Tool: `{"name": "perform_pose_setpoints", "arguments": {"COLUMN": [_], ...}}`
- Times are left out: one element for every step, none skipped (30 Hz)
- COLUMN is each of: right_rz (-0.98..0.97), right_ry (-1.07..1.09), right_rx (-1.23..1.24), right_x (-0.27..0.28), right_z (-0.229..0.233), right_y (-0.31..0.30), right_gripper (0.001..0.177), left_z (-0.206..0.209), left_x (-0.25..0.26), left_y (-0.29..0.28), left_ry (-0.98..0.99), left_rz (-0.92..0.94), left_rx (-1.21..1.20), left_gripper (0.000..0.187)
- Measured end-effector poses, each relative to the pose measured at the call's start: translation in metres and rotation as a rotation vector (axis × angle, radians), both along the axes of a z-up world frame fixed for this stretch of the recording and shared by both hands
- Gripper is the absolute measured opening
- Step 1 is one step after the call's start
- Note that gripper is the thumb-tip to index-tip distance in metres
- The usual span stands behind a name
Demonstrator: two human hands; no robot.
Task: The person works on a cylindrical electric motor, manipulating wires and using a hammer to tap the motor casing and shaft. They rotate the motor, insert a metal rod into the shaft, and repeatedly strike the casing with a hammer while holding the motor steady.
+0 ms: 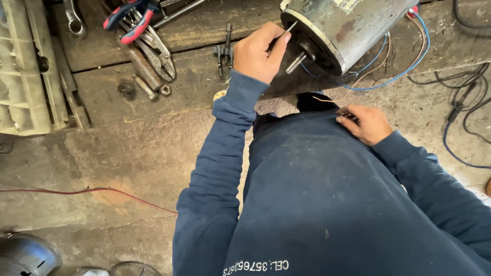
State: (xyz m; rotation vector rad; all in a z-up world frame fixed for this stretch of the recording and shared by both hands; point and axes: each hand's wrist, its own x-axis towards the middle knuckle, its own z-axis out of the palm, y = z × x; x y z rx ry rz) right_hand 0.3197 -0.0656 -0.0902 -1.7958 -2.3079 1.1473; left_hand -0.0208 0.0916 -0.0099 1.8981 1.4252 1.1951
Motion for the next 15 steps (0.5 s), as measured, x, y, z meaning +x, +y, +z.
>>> {"name": "perform_pose_setpoints", "arguments": {"right_rz": [0.0,0.003,0.006,0.006,0.012,0.019,0.019,0.018,0.016,0.017,0.01,0.004,0.003,0.004,0.01], "right_ry": [0.0,-0.016,-0.033,-0.034,-0.032,-0.029,-0.03,-0.037,-0.041,-0.04,-0.039,-0.038,-0.04,-0.032,-0.022], "right_rx": [-0.001,-0.005,-0.01,-0.011,-0.023,-0.035,-0.037,-0.034,-0.029,-0.029,-0.029,-0.028,-0.03,-0.02,-0.011], "right_x": [0.0,0.001,0.002,0.002,0.003,0.004,0.005,0.005,0.005,0.005,0.005,0.005,0.006,0.006,0.006], "right_z": [-0.001,-0.001,-0.002,-0.003,-0.004,-0.005,-0.005,-0.005,-0.005,-0.004,-0.002,-0.001,-0.002,-0.003,-0.005], "right_y": [0.0,0.0,0.001,0.002,0.002,0.002,0.001,0.001,0.001,0.002,0.003,0.005,0.005,0.005,0.006], "right_gripper": [0.023,0.024,0.025,0.025,0.025,0.025,0.025,0.024,0.023,0.023,0.024,0.024,0.024,0.024,0.024], "left_z": [0.002,0.003,0.005,0.006,0.006,0.007,0.004,0.002,-0.001,0.002,0.004,0.006,0.005,0.004,0.003], "left_x": [0.0,-0.001,0.0,-0.001,-0.002,-0.003,-0.005,-0.008,-0.011,-0.011,-0.011,-0.01,-0.01,-0.01,-0.011], "left_y": [-0.001,-0.001,-0.002,0.003,0.006,0.008,0.011,0.013,0.016,0.017,0.019,0.021,0.021,0.02,0.018], "left_ry": [0.0,-0.084,-0.168,-0.17,-0.208,-0.246,-0.247,-0.261,-0.273,-0.272,-0.275,-0.278,-0.28,-0.261,-0.242], "left_rz": [0.0,-0.007,-0.015,-0.016,-0.025,-0.034,-0.034,-0.088,-0.142,-0.14,-0.139,-0.138,-0.139,-0.154,-0.163], "left_rx": [-0.001,-0.091,-0.182,-0.183,-0.301,-0.419,-0.421,-0.45,-0.477,-0.477,-0.521,-0.566,-0.568,-0.482,-0.398], "left_gripper": [0.015,0.016,0.017,0.017,0.016,0.016,0.016,0.018,0.02,0.02,0.021,0.022,0.022,0.02,0.019]}}
